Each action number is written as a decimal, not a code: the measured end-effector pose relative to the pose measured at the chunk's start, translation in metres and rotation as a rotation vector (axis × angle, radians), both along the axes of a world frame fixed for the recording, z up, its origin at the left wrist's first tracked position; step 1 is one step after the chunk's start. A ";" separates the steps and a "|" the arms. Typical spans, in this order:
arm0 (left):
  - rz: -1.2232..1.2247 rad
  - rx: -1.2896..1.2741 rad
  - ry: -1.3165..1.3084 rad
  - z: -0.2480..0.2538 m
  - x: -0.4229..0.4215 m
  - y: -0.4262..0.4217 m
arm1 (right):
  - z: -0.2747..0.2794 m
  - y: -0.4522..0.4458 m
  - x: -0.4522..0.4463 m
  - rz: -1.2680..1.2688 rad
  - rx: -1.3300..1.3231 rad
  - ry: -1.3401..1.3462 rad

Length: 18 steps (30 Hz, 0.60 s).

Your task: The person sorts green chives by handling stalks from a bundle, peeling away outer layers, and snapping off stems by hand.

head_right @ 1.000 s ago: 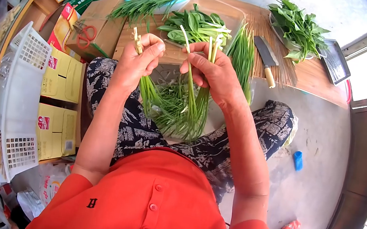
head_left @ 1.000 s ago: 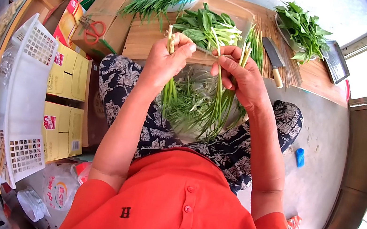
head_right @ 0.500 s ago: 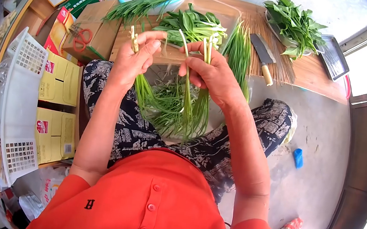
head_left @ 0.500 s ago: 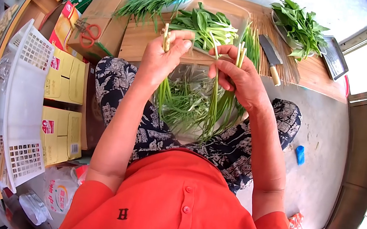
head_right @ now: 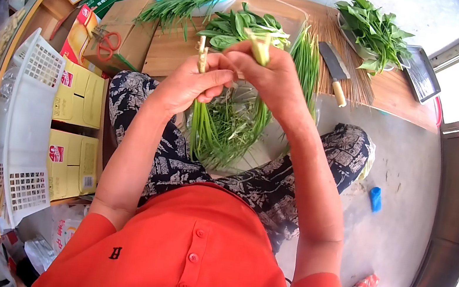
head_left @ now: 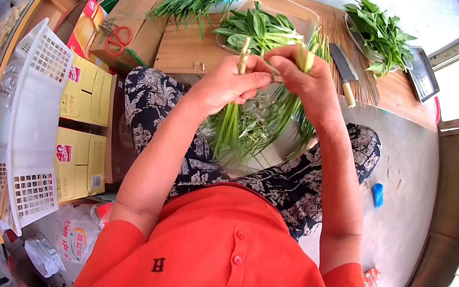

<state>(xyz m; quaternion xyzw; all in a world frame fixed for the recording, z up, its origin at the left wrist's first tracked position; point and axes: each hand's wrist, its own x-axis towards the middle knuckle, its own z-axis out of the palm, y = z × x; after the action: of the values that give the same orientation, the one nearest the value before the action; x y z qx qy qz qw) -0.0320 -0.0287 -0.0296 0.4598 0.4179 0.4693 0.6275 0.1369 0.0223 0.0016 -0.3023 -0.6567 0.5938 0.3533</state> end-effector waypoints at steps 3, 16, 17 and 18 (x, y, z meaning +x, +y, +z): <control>-0.110 -0.013 -0.022 -0.006 0.004 0.001 | -0.001 0.000 -0.008 0.083 -0.119 0.096; 0.014 0.137 0.010 -0.011 -0.025 -0.008 | 0.001 0.032 0.016 -0.162 0.008 0.082; 0.066 0.068 -0.013 -0.014 -0.029 -0.010 | 0.002 0.036 0.021 -0.169 0.022 0.070; 0.086 0.031 0.074 -0.014 -0.038 -0.011 | 0.004 0.039 0.025 -0.163 0.038 0.061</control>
<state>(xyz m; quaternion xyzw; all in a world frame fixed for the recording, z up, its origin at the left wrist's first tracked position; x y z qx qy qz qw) -0.0701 -0.0399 -0.0434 0.4683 0.4526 0.4850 0.5837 0.1620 0.0613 0.0054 -0.3296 -0.6299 0.5594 0.4262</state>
